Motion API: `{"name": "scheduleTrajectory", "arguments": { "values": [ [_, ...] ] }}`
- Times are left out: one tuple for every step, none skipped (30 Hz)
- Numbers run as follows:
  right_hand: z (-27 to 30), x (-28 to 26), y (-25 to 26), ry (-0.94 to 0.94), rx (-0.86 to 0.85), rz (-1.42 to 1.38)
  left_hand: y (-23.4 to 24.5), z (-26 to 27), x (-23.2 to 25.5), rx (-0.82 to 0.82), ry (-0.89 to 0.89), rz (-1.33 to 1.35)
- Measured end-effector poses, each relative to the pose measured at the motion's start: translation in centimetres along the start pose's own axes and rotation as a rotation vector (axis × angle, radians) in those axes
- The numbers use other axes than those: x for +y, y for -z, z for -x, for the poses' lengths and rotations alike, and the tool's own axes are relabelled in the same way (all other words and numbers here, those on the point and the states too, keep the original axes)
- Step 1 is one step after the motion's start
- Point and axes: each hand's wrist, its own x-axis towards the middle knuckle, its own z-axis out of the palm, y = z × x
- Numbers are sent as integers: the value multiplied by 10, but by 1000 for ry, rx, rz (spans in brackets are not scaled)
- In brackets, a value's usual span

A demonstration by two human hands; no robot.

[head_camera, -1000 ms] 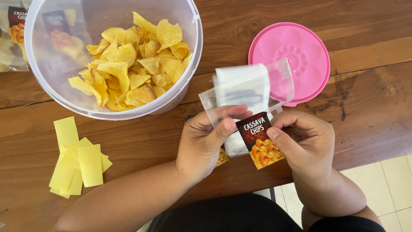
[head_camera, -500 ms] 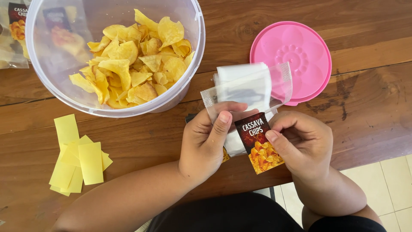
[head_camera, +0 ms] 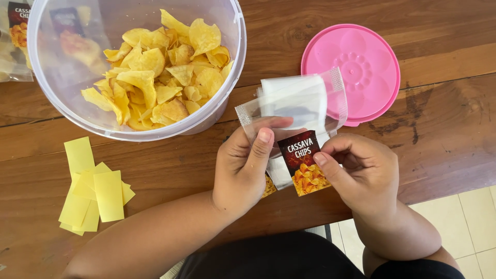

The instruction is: Manually filling small plastic bags with cassava chips from a large container and organizing them on a table.

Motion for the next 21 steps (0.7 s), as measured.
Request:
{"name": "scheduleTrajectory", "arguments": {
  "values": [
    [0,1,0,12,10,32,0,-1,1,15,-22,-84],
    [1,2,0,24,19,63,1,-2,2,29,-45,-167],
    [0,1,0,23,20,63,2,-3,1,29,-43,-168],
    [-1,0,0,32,14,70,3,-4,-1,10,-12,-112],
    [-1,0,0,42,8,77,3,-5,-2,-8,19,-57],
    [-1,-1,1,41,8,77,2,-5,-1,-8,20,-57],
    [-1,-1,1,38,0,56,1,-6,0,0,23,-104],
    [-2,-2,1,34,-8,34,1,-6,1,10,27,-151],
    [-2,-2,1,34,-8,34,1,-6,1,11,27,-151],
    [-2,-3,1,34,-11,49,1,-5,0,38,18,-169],
    [-2,-3,1,35,-14,65,1,-5,-1,64,9,-186],
    [-2,-3,2,35,-14,65,1,-5,-1,64,10,-186],
    [-3,-3,2,55,-8,130,1,-6,-1,74,-13,-196],
    [-3,-3,3,75,-3,196,1,-6,-1,85,-36,-205],
    [-3,-2,4,75,-3,196,1,-6,-1,85,-35,-205],
    [-4,0,5,190,45,240,1,-6,-1,87,-61,-244],
    [-4,1,6,306,93,283,1,-6,0,89,-87,-283],
    [-6,-2,6,307,92,283,1,-5,0,90,-88,-283],
    [-7,-5,7,365,142,271,1,-5,1,98,-90,-278],
    [-8,-7,7,420,193,260,0,-5,1,104,-91,-272],
    [-13,2,14,420,193,260,0,-4,2,104,-91,-272]
  ]
}}
